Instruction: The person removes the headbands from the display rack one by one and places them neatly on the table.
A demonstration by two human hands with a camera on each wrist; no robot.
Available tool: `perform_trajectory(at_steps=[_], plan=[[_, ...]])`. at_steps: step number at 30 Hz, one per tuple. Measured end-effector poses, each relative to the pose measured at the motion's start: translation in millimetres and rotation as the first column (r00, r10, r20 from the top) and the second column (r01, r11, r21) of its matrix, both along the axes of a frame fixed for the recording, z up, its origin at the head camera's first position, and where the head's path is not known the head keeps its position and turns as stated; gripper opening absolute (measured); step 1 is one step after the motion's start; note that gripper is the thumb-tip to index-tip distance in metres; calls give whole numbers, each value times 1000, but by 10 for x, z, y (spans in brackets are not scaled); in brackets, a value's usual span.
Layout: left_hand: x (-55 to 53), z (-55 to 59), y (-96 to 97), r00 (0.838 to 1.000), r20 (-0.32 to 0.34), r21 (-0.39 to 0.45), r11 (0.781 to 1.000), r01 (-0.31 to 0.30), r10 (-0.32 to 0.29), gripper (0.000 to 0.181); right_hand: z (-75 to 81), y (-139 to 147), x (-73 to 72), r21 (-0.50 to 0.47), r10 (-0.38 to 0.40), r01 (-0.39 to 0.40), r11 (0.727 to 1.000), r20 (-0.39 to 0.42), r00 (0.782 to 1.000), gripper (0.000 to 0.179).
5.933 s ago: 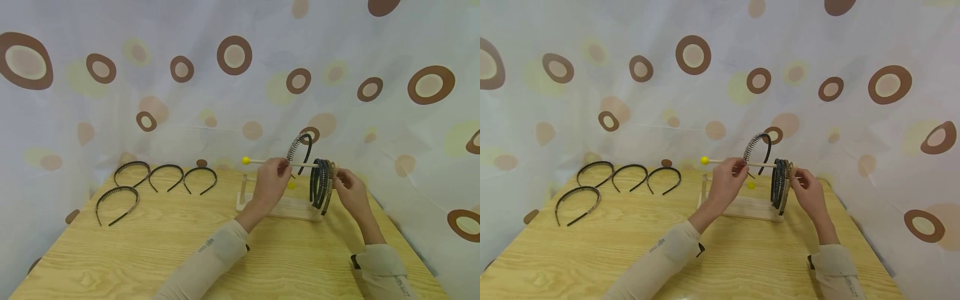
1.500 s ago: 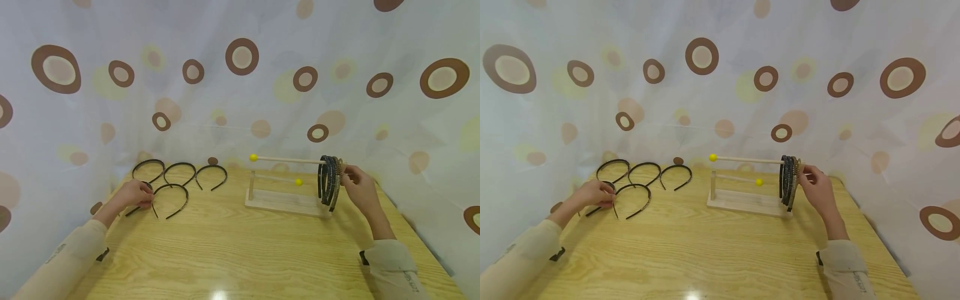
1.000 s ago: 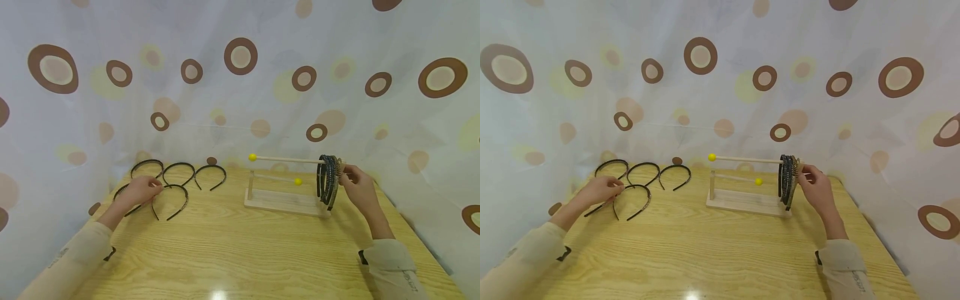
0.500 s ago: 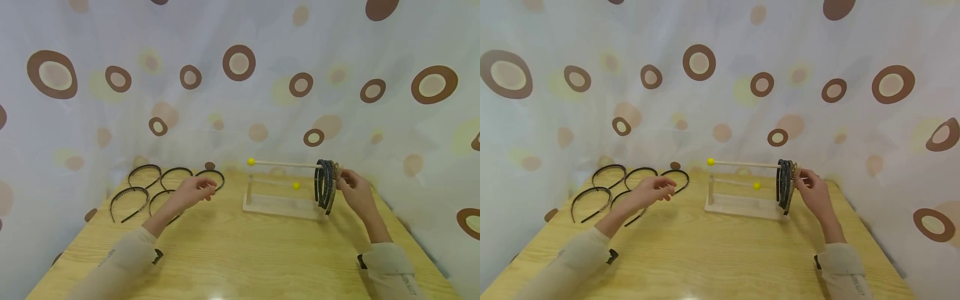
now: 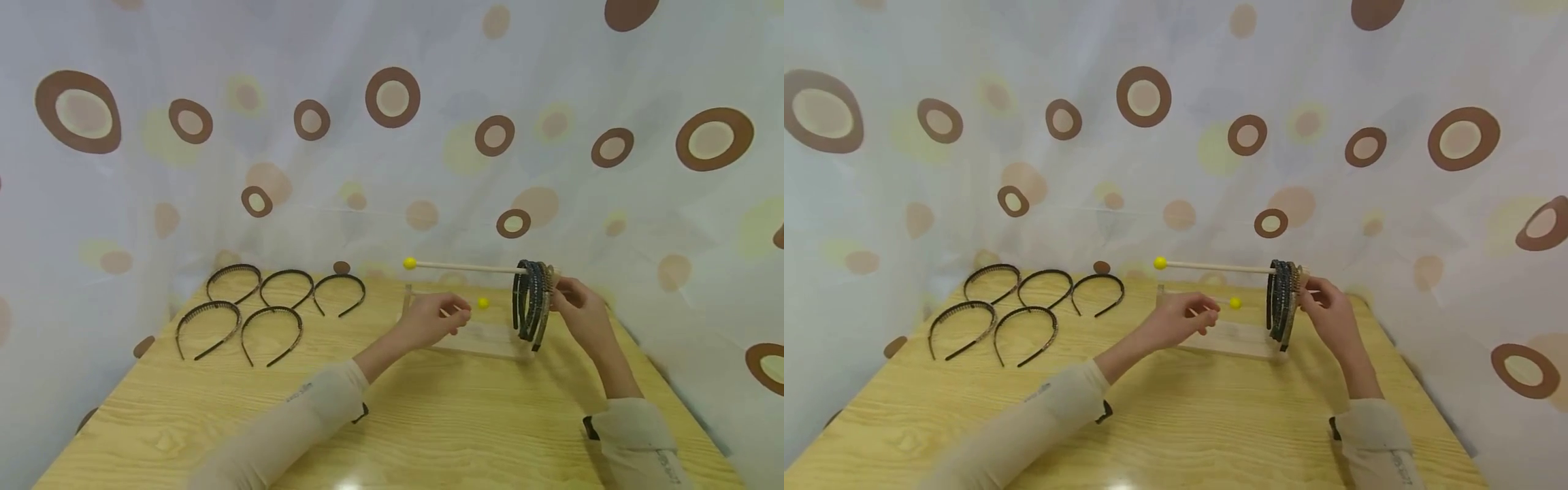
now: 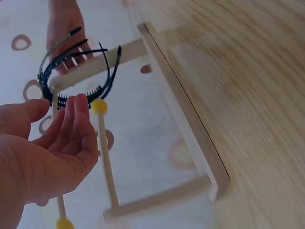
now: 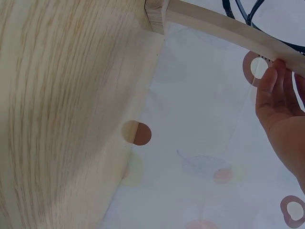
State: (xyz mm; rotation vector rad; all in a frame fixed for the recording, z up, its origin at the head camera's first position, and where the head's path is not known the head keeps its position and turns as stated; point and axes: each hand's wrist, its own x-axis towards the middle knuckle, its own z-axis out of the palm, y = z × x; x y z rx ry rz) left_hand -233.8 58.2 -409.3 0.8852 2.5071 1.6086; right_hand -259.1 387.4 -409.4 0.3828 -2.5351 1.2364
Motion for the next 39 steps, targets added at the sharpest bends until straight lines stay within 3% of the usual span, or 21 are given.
perform_trajectory(at_steps=[6,10,13,16,26,33,39], plan=[[-18,29,675,998,5,153,987,-57,57,33,-28,41,1,-5,4,-4,1000,-21,1000,46],[-30,21,907,992,59,273,955,-120,108,38,-29,-15,-37,-41,19,-20,999,-23,1000,44],[-55,-2,958,990,66,318,937,-143,128,36,-27,-76,-76,-71,39,-40,997,-12,999,44],[-98,-20,997,993,38,340,933,-119,113,34,1,-76,-90,-71,35,-37,997,-22,999,43],[-79,-76,1180,998,-22,320,946,-49,59,18,-10,43,-8,-39,-15,15,999,1,1000,48],[-31,-67,1197,995,-41,284,956,-75,90,15,-49,49,3,-41,-17,16,999,-15,1000,49],[-78,-25,1135,990,-68,270,958,-98,121,17,-26,8,-43,-58,4,-5,998,-24,1000,47]])
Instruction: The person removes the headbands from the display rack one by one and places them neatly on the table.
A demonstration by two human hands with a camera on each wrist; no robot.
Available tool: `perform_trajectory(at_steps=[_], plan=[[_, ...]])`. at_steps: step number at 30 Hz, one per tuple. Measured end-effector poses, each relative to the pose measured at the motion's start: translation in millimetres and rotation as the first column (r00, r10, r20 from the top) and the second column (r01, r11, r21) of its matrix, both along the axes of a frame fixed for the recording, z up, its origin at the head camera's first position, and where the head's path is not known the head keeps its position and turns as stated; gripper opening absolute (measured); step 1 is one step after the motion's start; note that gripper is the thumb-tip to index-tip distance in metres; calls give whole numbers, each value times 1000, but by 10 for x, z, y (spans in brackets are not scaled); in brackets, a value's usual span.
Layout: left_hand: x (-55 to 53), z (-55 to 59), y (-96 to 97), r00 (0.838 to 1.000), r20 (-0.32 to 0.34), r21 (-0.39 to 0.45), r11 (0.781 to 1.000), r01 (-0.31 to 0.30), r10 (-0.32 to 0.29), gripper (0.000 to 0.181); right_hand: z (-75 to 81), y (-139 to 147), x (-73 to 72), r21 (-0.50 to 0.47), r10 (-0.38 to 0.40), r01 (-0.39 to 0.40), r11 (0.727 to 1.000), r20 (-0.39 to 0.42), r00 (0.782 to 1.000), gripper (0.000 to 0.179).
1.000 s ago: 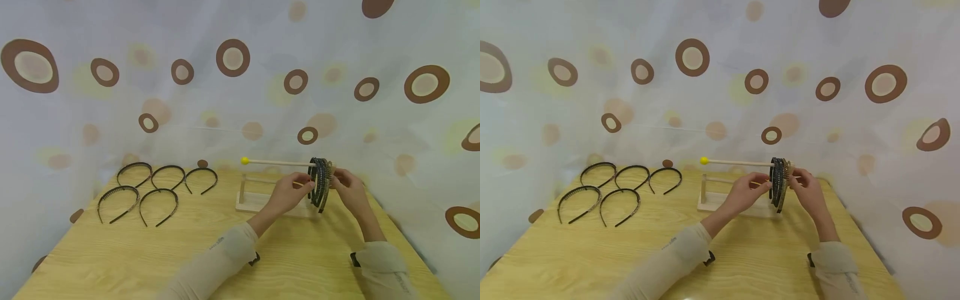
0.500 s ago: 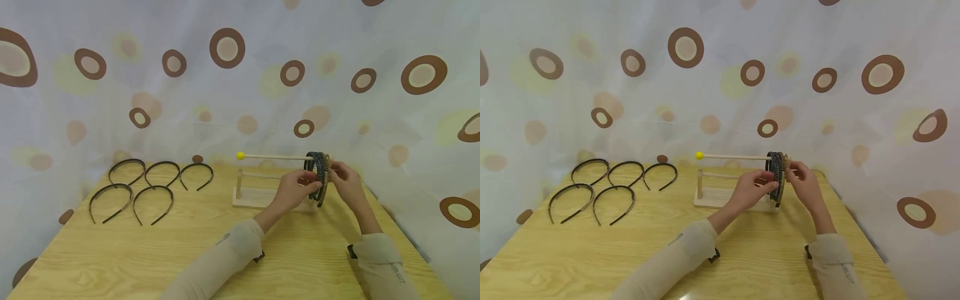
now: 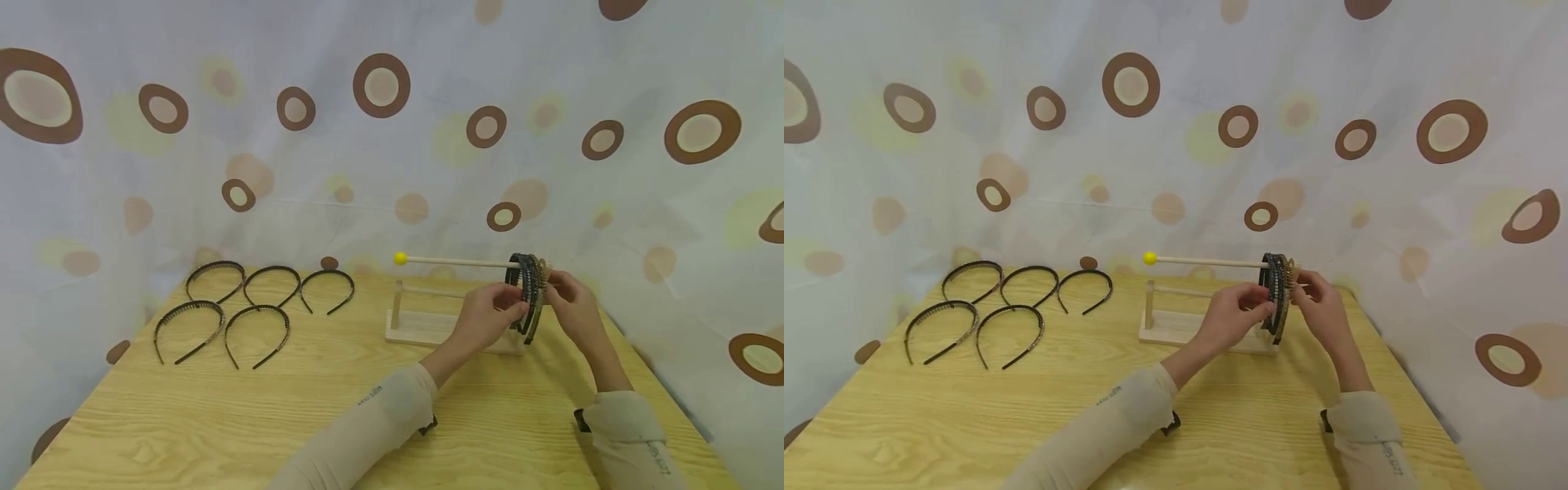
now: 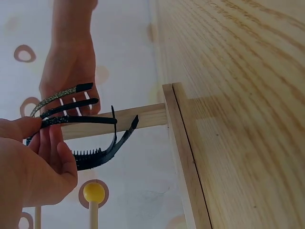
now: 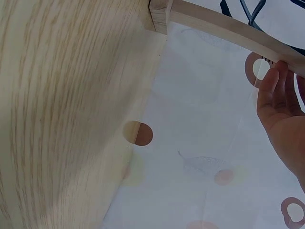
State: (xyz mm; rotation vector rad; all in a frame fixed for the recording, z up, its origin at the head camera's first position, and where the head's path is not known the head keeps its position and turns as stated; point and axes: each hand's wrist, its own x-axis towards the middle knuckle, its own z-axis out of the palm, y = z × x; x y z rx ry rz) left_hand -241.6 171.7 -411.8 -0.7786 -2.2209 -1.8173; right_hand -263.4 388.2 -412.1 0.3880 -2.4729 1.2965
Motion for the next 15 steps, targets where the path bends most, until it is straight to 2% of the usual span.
perform_trajectory(at_steps=[10,15], plan=[[-27,54,-37,999,-12,61,998,-34,35,18,14,-10,4,-3,2,-2,1000,-2,1000,43],[-26,145,-87,997,-51,43,998,-54,56,19,11,-7,-1,-7,5,-5,1000,-3,1000,43]])
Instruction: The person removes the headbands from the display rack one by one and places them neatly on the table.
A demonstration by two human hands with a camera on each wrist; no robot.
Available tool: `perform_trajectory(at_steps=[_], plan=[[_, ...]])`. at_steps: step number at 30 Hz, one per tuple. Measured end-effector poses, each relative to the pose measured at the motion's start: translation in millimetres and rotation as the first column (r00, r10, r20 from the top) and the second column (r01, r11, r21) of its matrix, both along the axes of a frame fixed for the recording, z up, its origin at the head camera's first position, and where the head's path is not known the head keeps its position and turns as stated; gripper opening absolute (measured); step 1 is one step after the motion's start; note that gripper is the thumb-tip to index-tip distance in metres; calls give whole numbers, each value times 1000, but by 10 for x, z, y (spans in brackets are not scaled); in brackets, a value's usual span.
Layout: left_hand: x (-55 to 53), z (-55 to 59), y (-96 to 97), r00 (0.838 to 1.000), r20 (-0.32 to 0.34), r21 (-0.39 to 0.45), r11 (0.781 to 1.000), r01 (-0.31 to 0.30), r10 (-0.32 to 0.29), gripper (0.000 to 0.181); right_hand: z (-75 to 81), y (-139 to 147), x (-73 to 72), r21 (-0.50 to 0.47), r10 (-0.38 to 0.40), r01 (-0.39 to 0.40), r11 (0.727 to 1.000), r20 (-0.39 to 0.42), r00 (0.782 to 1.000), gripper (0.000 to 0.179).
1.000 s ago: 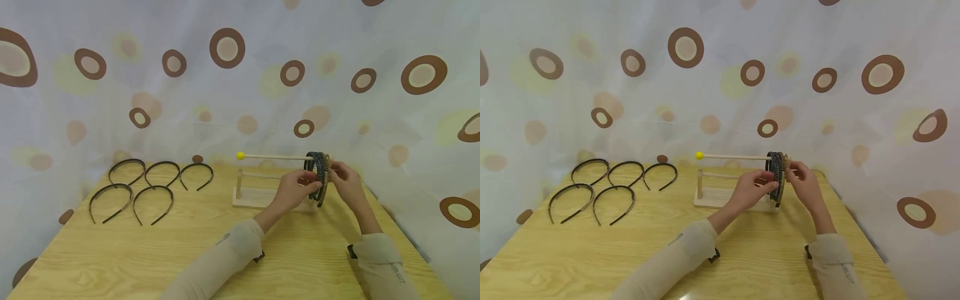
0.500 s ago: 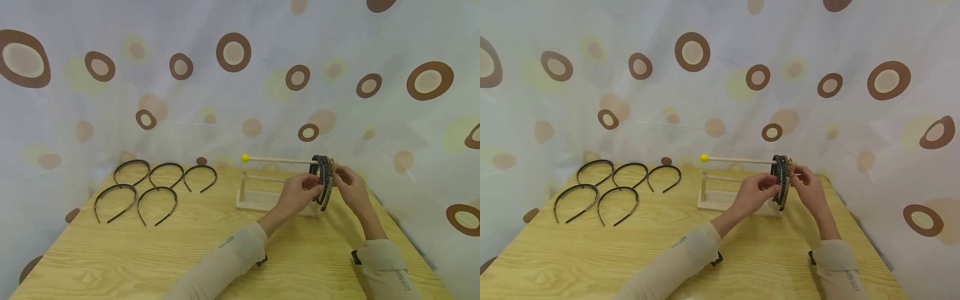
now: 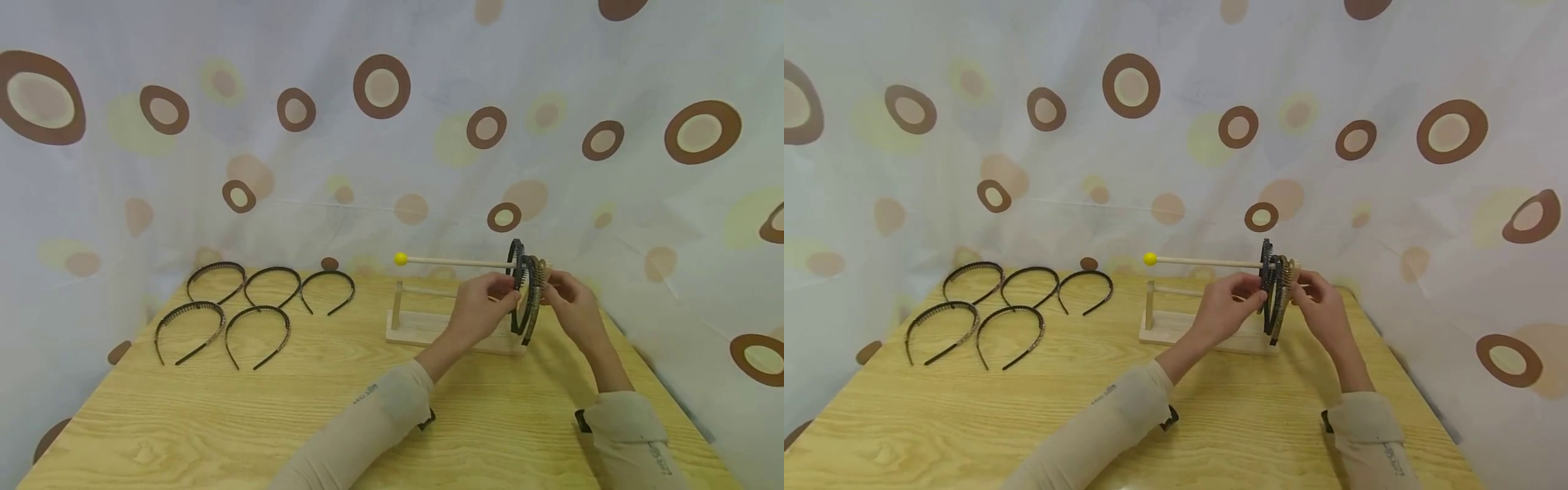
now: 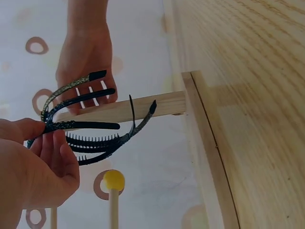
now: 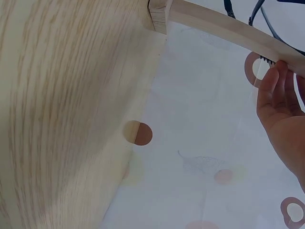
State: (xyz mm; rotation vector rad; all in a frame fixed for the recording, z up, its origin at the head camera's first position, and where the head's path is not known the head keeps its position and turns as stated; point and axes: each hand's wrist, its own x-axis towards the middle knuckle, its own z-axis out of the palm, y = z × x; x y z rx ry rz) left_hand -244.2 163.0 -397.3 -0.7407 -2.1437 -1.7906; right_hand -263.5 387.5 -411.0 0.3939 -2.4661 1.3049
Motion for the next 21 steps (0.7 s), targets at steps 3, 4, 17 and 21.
perform_trajectory(at_steps=[3,4,17,21], plan=[[31,101,-45,1000,-27,-8,1000,1,-1,20,0,9,6,-15,4,-4,1000,1,1000,42],[43,134,-63,999,-33,-9,1000,-1,1,19,0,12,5,-19,5,-5,1000,2,1000,42],[139,476,-275,992,-124,35,999,-12,17,17,26,11,22,29,-12,11,1000,24,1000,43],[142,540,-318,984,-175,41,999,-28,35,17,59,-12,47,31,-17,16,999,24,1000,43]])
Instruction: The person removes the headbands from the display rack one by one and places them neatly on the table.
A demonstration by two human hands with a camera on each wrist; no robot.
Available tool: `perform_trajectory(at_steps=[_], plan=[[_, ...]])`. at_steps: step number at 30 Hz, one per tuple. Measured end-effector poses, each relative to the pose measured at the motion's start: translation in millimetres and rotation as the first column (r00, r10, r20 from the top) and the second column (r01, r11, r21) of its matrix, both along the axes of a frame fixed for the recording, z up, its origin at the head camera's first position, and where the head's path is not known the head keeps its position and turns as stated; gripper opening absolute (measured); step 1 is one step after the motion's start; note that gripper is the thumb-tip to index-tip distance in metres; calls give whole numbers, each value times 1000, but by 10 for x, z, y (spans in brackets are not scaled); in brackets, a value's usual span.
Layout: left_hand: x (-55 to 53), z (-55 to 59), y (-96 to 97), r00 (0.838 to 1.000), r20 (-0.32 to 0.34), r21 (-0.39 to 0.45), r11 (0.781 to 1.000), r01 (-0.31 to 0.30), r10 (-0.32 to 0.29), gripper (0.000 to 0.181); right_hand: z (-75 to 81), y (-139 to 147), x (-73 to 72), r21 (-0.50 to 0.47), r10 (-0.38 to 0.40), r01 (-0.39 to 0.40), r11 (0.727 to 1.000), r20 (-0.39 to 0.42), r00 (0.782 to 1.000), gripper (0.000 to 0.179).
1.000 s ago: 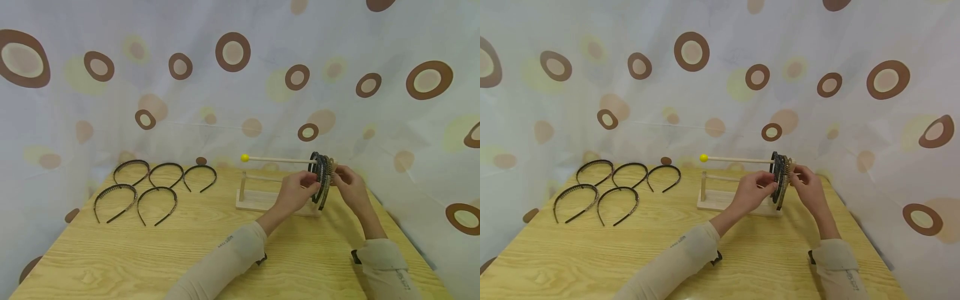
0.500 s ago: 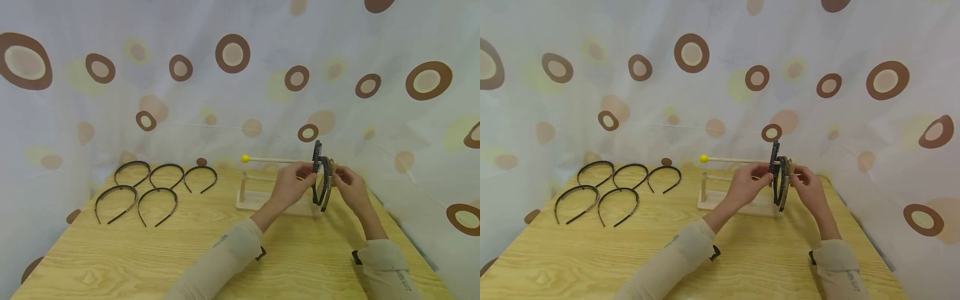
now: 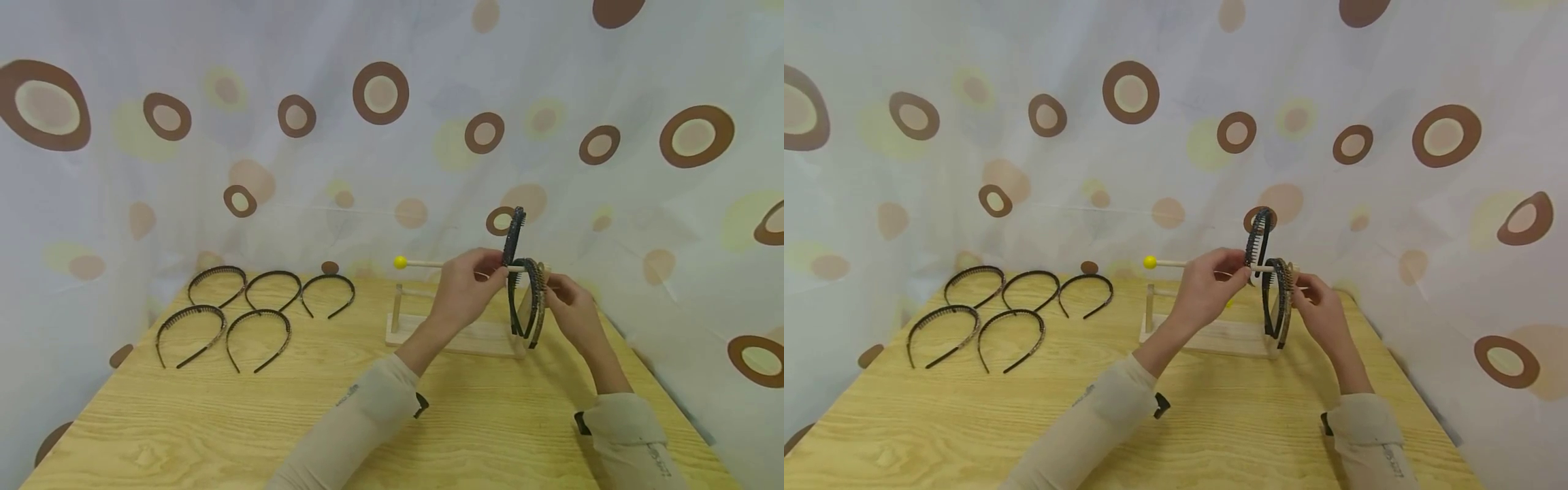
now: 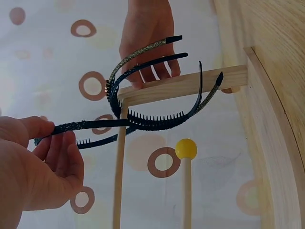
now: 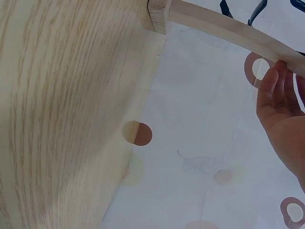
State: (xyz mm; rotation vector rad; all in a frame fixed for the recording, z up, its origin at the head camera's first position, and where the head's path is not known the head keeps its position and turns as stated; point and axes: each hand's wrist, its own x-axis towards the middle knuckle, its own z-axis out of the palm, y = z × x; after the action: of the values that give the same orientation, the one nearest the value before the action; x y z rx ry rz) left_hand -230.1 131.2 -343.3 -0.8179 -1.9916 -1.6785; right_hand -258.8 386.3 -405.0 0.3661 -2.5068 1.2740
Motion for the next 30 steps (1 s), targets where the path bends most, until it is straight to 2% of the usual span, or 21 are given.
perform_trajectory(at_steps=[10,14,19,24,30], plan=[[33,120,-132,996,-87,4,1000,-13,13,18,-44,64,-29,-25,41,-42,999,-24,999,42],[32,150,-205,995,-97,31,999,-10,13,18,-53,61,-33,-3,22,-22,1000,-20,1000,44],[-5,167,-310,996,-82,76,997,-13,19,16,-32,46,0,24,-3,3,1000,-4,1000,49],[-44,164,-448,999,-28,130,991,-16,20,15,-45,45,14,33,-1,1,999,2,1000,50],[-28,181,-677,998,-23,97,994,-56,58,18,-38,28,-13,32,15,-15,999,-19,1000,49]])
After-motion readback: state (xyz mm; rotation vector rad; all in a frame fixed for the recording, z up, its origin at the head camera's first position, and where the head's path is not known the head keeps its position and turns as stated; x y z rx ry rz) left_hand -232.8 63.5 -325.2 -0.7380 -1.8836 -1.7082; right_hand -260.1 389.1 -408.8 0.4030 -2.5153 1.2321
